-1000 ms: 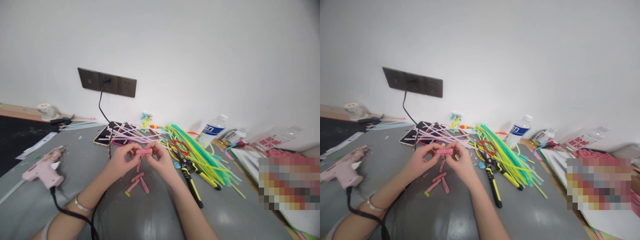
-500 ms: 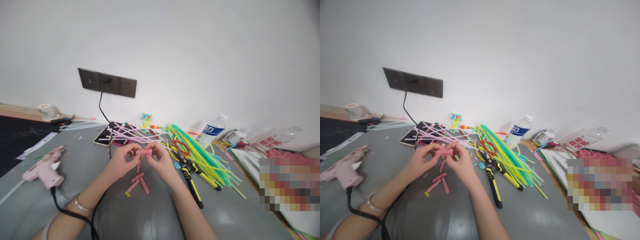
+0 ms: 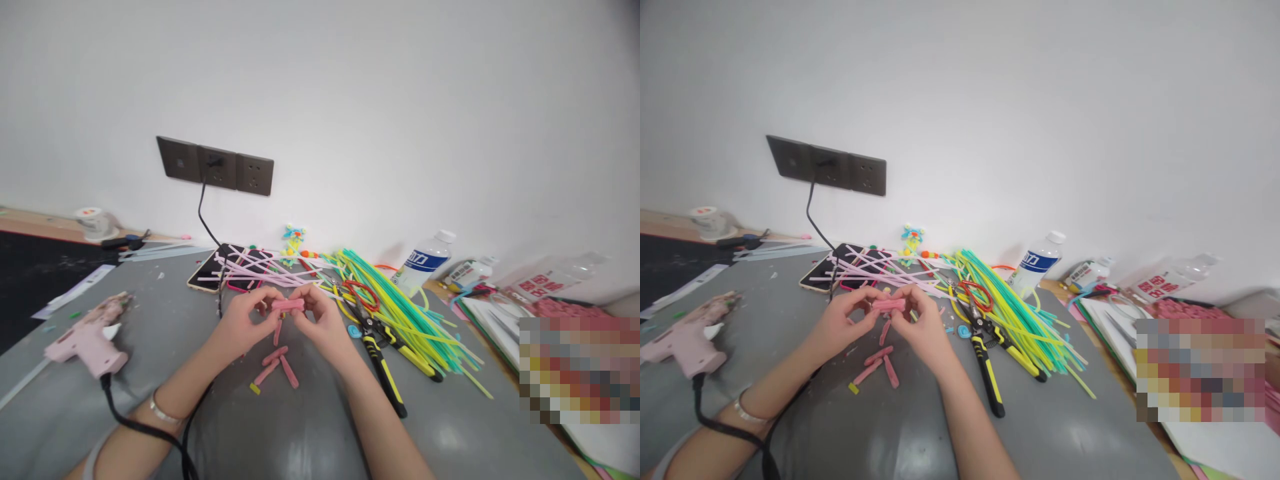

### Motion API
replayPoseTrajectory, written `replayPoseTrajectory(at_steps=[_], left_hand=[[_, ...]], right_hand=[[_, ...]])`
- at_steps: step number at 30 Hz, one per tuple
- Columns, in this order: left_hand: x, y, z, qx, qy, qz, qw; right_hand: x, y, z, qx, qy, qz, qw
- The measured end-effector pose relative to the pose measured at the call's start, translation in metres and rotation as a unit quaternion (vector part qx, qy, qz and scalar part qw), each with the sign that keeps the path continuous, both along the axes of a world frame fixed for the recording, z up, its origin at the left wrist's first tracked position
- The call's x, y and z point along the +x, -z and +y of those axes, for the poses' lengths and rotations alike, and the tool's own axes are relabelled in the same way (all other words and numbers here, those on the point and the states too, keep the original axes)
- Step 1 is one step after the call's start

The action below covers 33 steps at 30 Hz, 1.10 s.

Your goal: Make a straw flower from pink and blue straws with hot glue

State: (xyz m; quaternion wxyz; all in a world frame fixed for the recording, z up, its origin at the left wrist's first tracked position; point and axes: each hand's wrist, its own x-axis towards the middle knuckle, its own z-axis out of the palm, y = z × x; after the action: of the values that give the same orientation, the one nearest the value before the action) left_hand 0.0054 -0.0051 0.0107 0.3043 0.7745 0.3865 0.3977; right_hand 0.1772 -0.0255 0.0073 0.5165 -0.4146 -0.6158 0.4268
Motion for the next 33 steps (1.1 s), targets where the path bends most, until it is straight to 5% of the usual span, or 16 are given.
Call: replayPoseTrajectory(at_steps=[33], left_hand=[[-0.002,0.0039,0.0011,0.004,-0.006,-0.015,1.0]], right_hand=[[0.002,0.003,0.0031,0.025,0.031,0.009,0.999]])
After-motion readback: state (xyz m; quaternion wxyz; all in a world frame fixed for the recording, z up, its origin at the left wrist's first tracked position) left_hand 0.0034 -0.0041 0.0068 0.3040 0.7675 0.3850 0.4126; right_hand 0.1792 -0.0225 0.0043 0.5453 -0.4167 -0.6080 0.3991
